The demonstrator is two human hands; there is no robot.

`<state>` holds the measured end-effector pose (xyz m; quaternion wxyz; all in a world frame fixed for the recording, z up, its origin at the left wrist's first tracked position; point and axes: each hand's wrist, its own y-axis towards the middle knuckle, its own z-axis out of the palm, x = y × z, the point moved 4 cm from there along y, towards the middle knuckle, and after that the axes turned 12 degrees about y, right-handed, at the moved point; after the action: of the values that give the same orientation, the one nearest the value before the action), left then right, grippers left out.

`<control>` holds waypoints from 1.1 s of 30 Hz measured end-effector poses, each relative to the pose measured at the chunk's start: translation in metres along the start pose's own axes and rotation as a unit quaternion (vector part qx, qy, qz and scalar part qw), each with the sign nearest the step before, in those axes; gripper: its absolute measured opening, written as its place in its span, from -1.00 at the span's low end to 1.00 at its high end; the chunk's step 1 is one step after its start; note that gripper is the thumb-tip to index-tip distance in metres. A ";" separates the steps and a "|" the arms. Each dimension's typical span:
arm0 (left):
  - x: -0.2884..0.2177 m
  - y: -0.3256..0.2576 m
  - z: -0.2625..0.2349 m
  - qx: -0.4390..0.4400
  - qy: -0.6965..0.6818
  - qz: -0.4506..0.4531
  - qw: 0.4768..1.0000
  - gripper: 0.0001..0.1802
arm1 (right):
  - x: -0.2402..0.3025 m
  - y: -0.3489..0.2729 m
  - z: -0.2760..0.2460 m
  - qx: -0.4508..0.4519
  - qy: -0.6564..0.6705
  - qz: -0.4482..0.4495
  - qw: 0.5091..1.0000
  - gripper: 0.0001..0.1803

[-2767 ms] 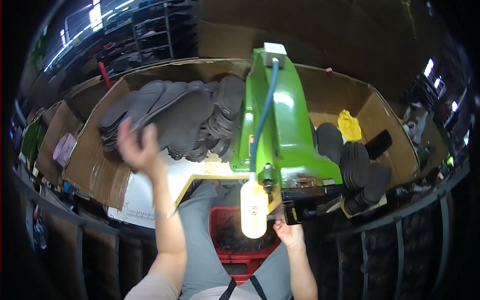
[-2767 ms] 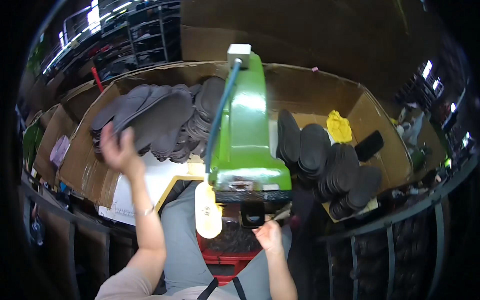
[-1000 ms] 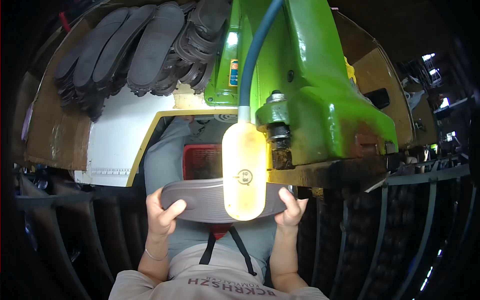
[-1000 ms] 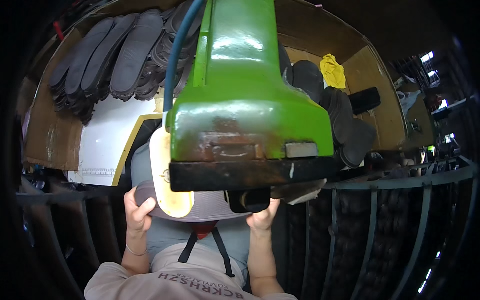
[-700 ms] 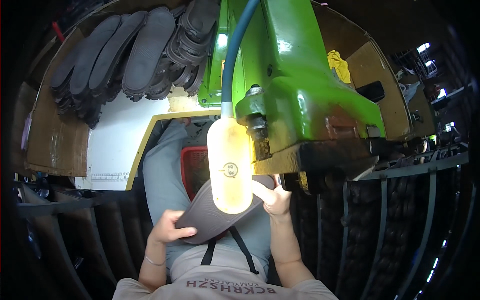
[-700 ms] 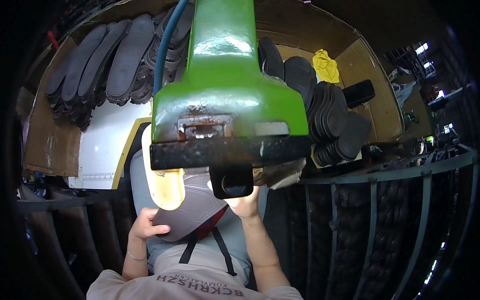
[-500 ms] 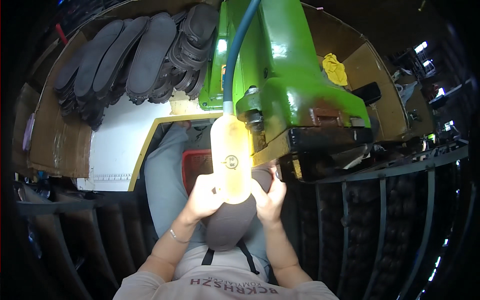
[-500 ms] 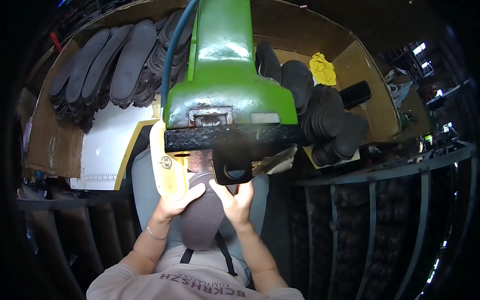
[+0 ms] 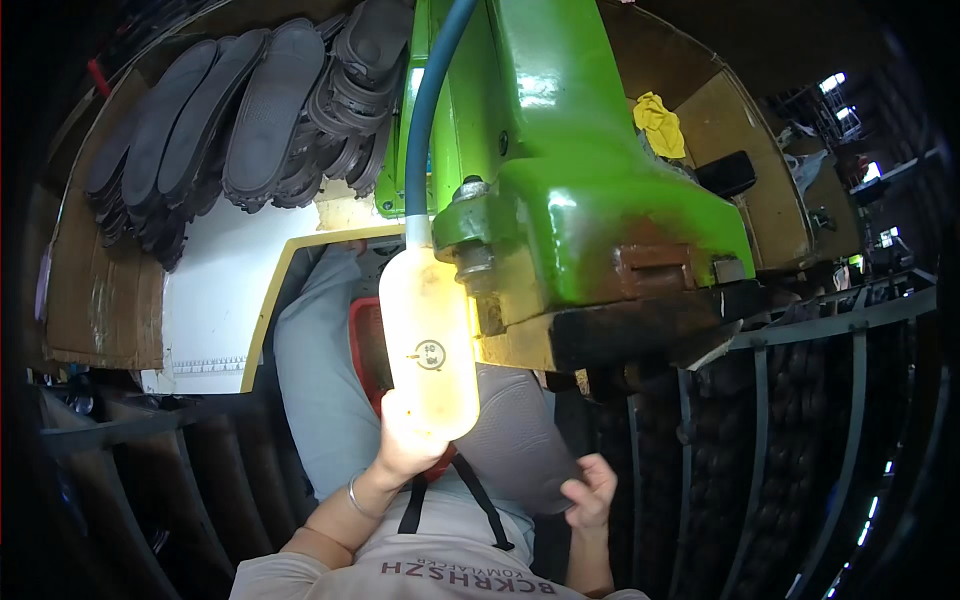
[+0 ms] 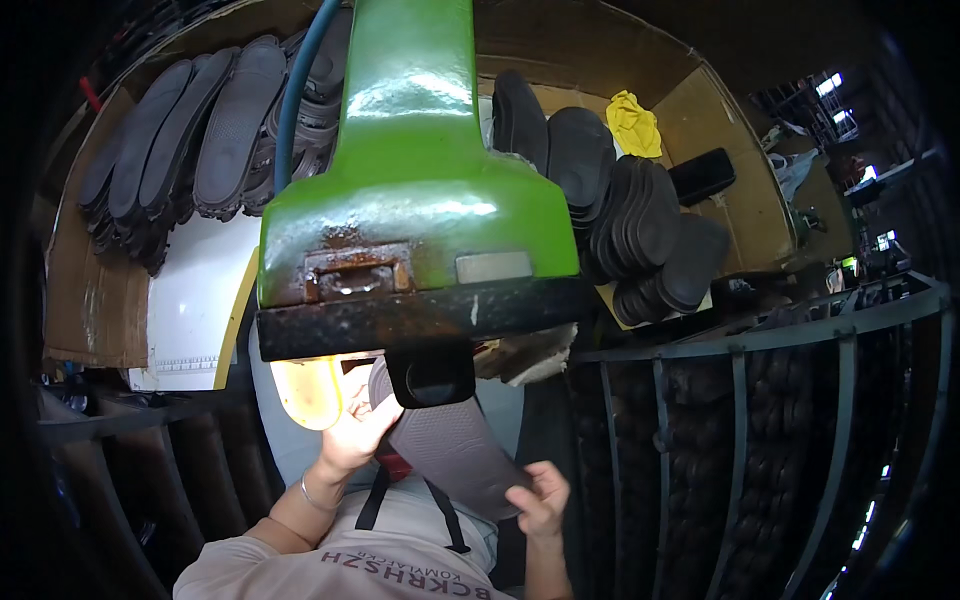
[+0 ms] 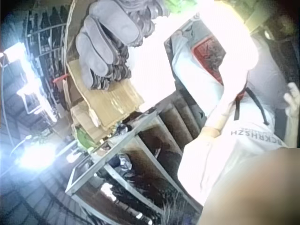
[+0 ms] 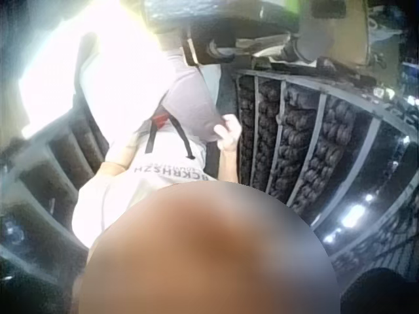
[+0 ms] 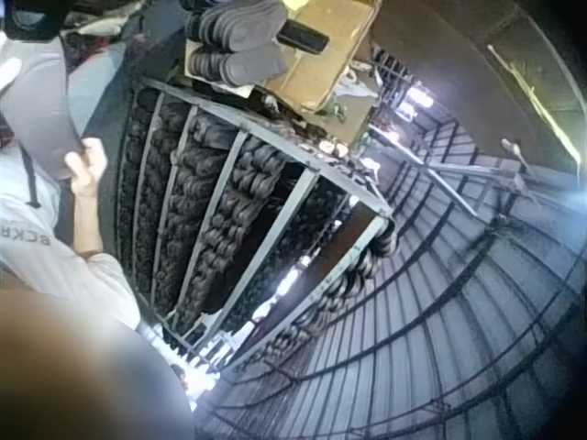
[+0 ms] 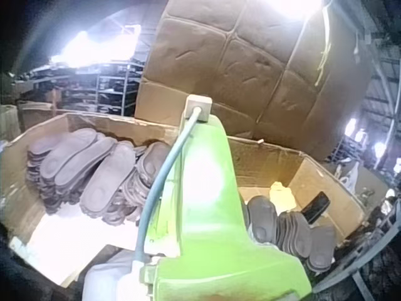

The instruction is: The recorder is using a machine to process or press shoe insoles and then stacking them.

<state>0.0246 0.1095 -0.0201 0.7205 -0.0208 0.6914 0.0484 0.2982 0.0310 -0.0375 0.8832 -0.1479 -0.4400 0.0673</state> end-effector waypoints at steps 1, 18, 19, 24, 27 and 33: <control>0.000 0.001 0.004 -0.023 -0.033 -0.021 0.999 -0.68 | 0.013 0.008 0.000 -0.038 -0.010 -0.032 0.999 -0.70; -0.048 0.037 -0.062 -0.018 0.103 0.045 0.993 -0.76 | 0.045 0.186 0.034 0.180 0.113 -0.129 0.969 -0.46; -0.048 0.037 -0.073 -0.033 0.119 0.043 0.991 -0.76 | 0.027 0.188 0.030 0.102 0.128 -0.168 0.972 -0.51; -0.032 0.029 -0.123 -0.100 0.017 -0.042 0.994 -0.75 | -0.018 0.157 0.059 0.156 -0.019 -0.123 0.980 -0.66; -0.025 0.015 -0.148 -0.116 0.017 -0.057 0.991 -0.73 | -0.027 0.130 0.099 0.240 -0.225 -0.212 0.920 -0.70; 0.011 -0.046 -0.148 -0.106 -0.014 -0.132 0.985 -0.72 | -0.022 0.117 0.150 0.237 -0.401 -0.348 0.813 -0.66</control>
<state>-0.1176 0.0497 -0.0392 0.7239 -0.1879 0.6633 0.0260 0.1663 0.1667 -0.0065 0.6006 0.2695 -0.7474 -0.0894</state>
